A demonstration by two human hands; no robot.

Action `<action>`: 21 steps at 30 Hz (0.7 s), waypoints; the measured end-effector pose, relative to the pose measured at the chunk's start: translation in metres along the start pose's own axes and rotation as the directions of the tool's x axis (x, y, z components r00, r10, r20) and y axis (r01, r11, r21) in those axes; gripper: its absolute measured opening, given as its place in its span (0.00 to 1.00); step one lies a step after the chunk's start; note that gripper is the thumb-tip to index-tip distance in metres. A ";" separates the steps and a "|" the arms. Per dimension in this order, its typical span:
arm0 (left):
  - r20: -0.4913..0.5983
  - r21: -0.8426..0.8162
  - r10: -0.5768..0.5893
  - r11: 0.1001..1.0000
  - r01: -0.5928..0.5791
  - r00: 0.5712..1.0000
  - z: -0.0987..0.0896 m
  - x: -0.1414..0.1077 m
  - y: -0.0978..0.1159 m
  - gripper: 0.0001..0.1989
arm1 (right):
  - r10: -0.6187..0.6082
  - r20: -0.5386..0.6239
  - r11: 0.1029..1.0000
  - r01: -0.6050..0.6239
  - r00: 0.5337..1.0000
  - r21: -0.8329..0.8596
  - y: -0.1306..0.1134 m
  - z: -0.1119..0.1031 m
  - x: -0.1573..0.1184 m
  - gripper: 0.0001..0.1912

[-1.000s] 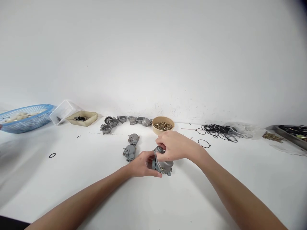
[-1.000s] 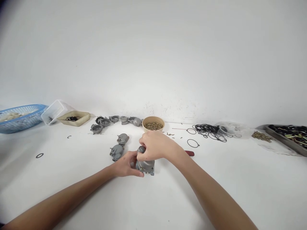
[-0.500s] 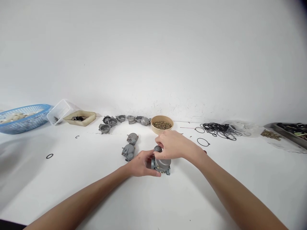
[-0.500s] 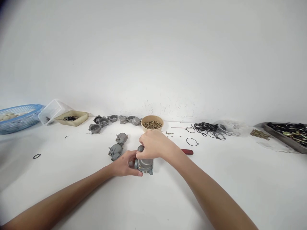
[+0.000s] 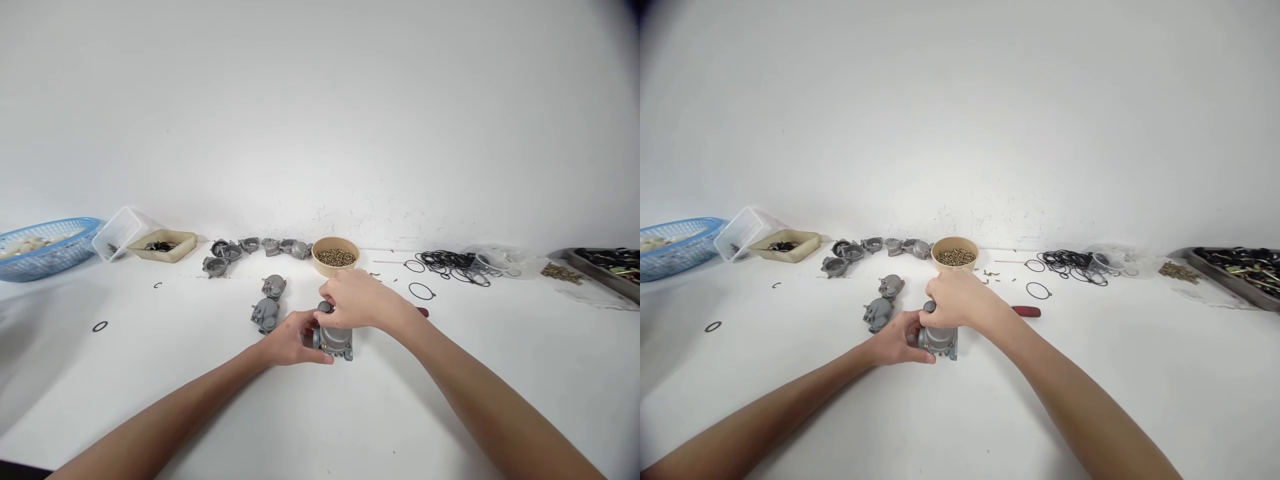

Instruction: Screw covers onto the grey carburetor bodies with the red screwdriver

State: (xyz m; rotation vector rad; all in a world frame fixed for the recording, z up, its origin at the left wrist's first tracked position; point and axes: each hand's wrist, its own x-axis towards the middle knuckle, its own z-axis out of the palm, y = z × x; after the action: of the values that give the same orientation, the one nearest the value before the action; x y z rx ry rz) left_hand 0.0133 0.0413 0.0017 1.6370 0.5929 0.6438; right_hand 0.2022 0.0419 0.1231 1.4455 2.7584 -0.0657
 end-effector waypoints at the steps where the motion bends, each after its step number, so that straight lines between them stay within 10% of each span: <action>1: -0.001 0.000 -0.002 1.000 0.002 1.000 0.001 0.000 0.001 0.23 | 0.000 0.000 1.000 0.000 1.000 0.006 0.001 0.001 0.000 0.21; 12: 0.070 0.110 0.047 0.992 -0.054 0.996 -0.005 0.000 0.010 0.17 | 0.129 -0.074 0.987 -0.121 0.989 0.105 0.040 -0.004 -0.024 0.30; 18: 0.051 0.232 0.066 0.970 -0.076 0.996 -0.004 0.000 0.012 0.15 | 0.259 -0.213 0.963 -0.236 0.942 0.126 0.106 0.058 -0.078 0.23; 21: 0.047 0.283 0.090 0.954 -0.100 0.995 -0.003 0.000 0.013 0.13 | 0.293 -0.091 0.925 -0.258 0.952 0.278 0.122 0.079 -0.097 0.21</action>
State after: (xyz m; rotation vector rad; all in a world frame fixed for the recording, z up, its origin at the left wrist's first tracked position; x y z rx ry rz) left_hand 0.0117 0.0413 0.0144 1.9531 0.6063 0.6199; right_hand 0.3584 0.0275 0.0455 1.9596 2.6926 -0.3554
